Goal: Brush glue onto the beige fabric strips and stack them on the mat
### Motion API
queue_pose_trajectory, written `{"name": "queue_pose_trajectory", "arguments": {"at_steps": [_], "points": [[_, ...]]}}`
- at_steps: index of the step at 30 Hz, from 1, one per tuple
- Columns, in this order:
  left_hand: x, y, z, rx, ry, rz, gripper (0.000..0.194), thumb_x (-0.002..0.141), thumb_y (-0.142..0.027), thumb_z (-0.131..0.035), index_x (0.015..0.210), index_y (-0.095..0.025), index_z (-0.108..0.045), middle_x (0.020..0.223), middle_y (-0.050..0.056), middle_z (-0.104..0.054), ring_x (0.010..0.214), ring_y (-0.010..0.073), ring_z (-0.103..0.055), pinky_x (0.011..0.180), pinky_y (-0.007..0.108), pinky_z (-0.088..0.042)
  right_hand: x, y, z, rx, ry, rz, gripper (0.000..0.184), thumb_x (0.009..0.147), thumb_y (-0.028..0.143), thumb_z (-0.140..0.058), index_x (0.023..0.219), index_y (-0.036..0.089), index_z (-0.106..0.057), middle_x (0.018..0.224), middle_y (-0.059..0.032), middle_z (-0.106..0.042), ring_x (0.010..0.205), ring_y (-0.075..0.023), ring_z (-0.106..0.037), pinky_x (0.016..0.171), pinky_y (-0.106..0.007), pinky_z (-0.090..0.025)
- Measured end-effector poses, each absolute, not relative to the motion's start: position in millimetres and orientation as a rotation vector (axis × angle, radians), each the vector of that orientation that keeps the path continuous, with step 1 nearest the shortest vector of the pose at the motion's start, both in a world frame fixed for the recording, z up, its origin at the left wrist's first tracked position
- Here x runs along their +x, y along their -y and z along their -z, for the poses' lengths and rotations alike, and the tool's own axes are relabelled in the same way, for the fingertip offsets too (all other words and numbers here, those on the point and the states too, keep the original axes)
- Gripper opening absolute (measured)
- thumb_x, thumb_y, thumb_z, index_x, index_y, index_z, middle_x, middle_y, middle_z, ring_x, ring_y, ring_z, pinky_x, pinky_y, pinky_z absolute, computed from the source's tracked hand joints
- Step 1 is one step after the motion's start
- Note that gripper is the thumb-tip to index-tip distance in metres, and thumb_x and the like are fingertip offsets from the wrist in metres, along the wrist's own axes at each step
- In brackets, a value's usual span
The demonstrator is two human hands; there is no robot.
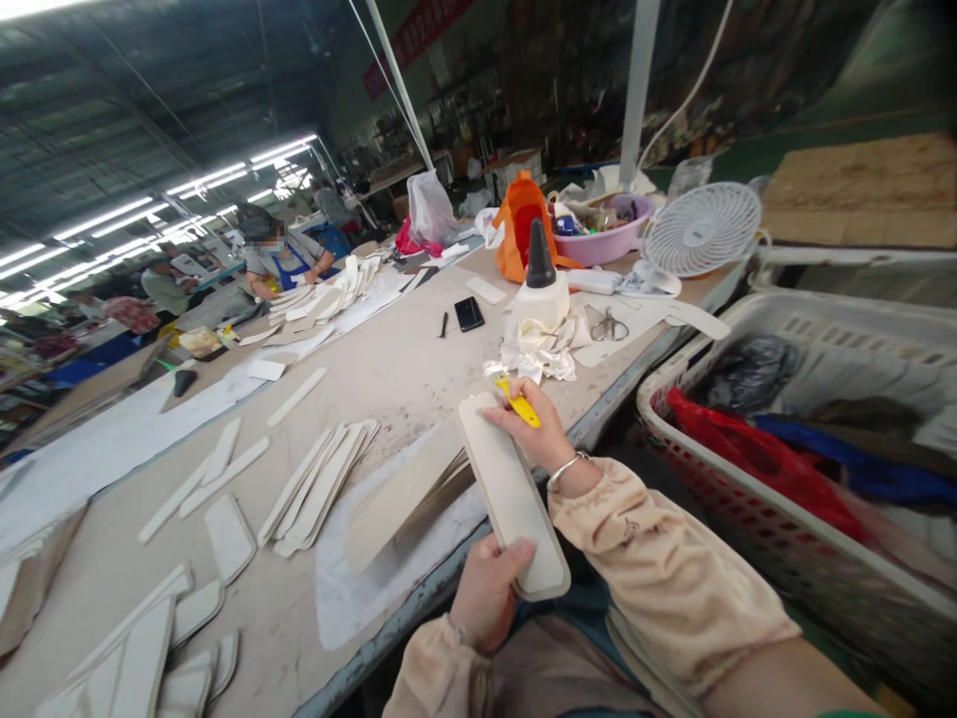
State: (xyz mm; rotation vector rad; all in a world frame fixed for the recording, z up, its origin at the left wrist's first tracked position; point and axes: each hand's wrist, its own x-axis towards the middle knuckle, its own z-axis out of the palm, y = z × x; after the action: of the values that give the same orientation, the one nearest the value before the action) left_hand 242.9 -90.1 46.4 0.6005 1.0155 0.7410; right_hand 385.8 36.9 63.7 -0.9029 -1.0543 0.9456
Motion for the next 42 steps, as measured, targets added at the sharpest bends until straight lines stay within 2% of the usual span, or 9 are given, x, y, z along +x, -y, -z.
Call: {"name": "queue_pose_trajectory", "arguments": {"at_steps": [7, 12, 27, 34, 42], "points": [[242.6, 93.5, -44.2, 0.607, -0.935, -0.763, 0.038, 0.065, -0.035, -0.082, 0.091, -0.009, -0.072, 0.075, 0.009, -0.073, 0.060, 0.0163, -0.065, 0.063, 0.030, -0.053, 385.4, -35.8, -65.1, -0.916, 1.066, -0.920, 0.036, 0.075, 0.034, -0.073, 0.081, 0.024, -0.039, 0.070, 0.0071, -0.045, 0.061, -0.0114, -0.041, 0.060, -0.024, -0.036], [237.6, 96.5, -33.7, 0.643, -0.982, -0.716, 0.036, 0.065, -0.034, -0.082, 0.089, -0.008, -0.072, 0.070, 0.008, -0.071, 0.058, 0.0145, -0.061, 0.060, 0.028, -0.051, 385.7, -34.6, -65.7, -0.919, 1.044, -0.931, 0.038, 0.074, 0.035, -0.074, 0.082, 0.025, -0.038, 0.068, 0.0077, -0.043, 0.059, -0.0113, -0.040, 0.057, -0.024, -0.035], [226.2, 100.4, -32.9, 0.696, -1.000, -0.708, 0.034, 0.067, -0.030, -0.080, 0.093, -0.010, -0.071, 0.074, 0.006, -0.073, 0.061, 0.0153, -0.063, 0.060, 0.027, -0.051, 381.8, -36.7, -58.1, -0.985, 1.088, -0.842, 0.038, 0.073, 0.037, -0.074, 0.082, 0.025, -0.039, 0.069, 0.0070, -0.044, 0.059, -0.0113, -0.041, 0.057, -0.024, -0.037], [223.3, 103.0, -38.4, 0.625, -0.984, -0.675, 0.039, 0.069, -0.041, -0.078, 0.091, -0.009, -0.071, 0.068, 0.008, -0.071, 0.054, 0.0143, -0.061, 0.050, 0.023, -0.046, 381.3, -37.5, -57.0, -0.989, 1.092, -0.835, 0.036, 0.075, 0.036, -0.074, 0.084, 0.025, -0.040, 0.071, 0.0066, -0.043, 0.061, -0.0113, -0.040, 0.058, -0.024, -0.036], [218.4, 101.7, -36.4, 0.657, -0.974, -0.718, 0.043, 0.067, -0.042, -0.080, 0.093, -0.009, -0.073, 0.072, 0.009, -0.072, 0.059, 0.0151, -0.062, 0.060, 0.027, -0.049, 381.6, -29.8, -67.8, -0.948, 1.120, -0.890, 0.038, 0.076, 0.035, -0.073, 0.085, 0.026, -0.038, 0.068, 0.0075, -0.044, 0.057, -0.0113, -0.040, 0.056, -0.025, -0.035]]}}
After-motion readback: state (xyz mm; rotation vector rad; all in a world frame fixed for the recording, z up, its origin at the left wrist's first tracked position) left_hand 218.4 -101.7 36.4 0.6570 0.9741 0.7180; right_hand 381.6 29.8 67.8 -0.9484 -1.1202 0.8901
